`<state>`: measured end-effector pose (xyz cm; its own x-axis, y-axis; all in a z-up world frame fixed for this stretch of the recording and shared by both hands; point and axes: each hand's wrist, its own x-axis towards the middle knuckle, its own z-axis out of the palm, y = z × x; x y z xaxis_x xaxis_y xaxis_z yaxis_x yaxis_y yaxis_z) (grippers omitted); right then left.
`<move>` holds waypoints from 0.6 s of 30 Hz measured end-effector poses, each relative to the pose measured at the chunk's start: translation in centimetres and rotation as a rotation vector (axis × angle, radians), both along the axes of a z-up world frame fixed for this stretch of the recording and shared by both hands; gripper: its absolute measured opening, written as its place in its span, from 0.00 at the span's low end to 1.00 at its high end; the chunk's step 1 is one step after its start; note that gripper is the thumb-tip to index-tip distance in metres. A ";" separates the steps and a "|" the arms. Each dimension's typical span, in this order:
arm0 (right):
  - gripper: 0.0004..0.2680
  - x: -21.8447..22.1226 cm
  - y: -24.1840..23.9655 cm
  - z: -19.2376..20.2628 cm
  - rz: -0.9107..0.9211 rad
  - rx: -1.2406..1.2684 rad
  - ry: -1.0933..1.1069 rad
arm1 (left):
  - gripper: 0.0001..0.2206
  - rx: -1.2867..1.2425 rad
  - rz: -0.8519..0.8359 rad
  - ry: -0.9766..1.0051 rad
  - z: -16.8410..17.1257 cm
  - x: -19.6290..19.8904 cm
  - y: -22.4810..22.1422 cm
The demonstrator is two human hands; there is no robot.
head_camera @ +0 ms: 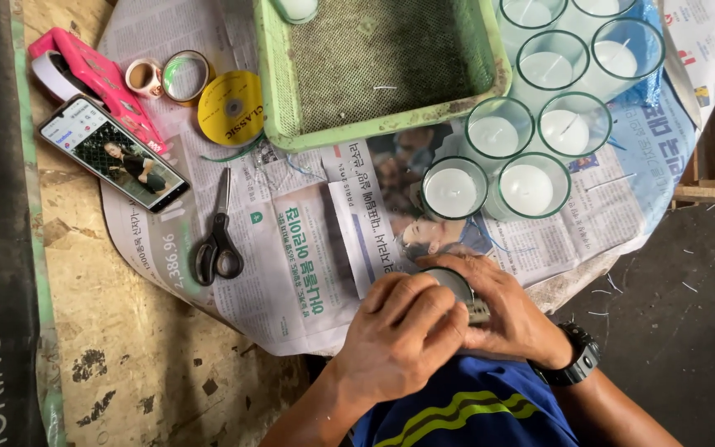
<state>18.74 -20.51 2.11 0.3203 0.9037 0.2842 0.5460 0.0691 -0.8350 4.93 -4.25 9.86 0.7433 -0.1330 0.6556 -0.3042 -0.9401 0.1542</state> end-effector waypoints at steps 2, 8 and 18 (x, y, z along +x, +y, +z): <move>0.33 0.1 -0.2 -0.2 0.005 -0.016 0.012 | 0.07 0.009 0.000 0.001 0.2 0.1 0.0; 0.38 -0.6 0.5 -0.6 -0.052 0.010 -0.120 | 0.04 -0.090 0.212 -0.138 -1.8 -0.9 2.0; 0.15 2.6 -8.3 -3.0 -0.120 1.192 1.674 | 0.05 -0.433 0.451 -0.222 -10.3 -4.3 6.1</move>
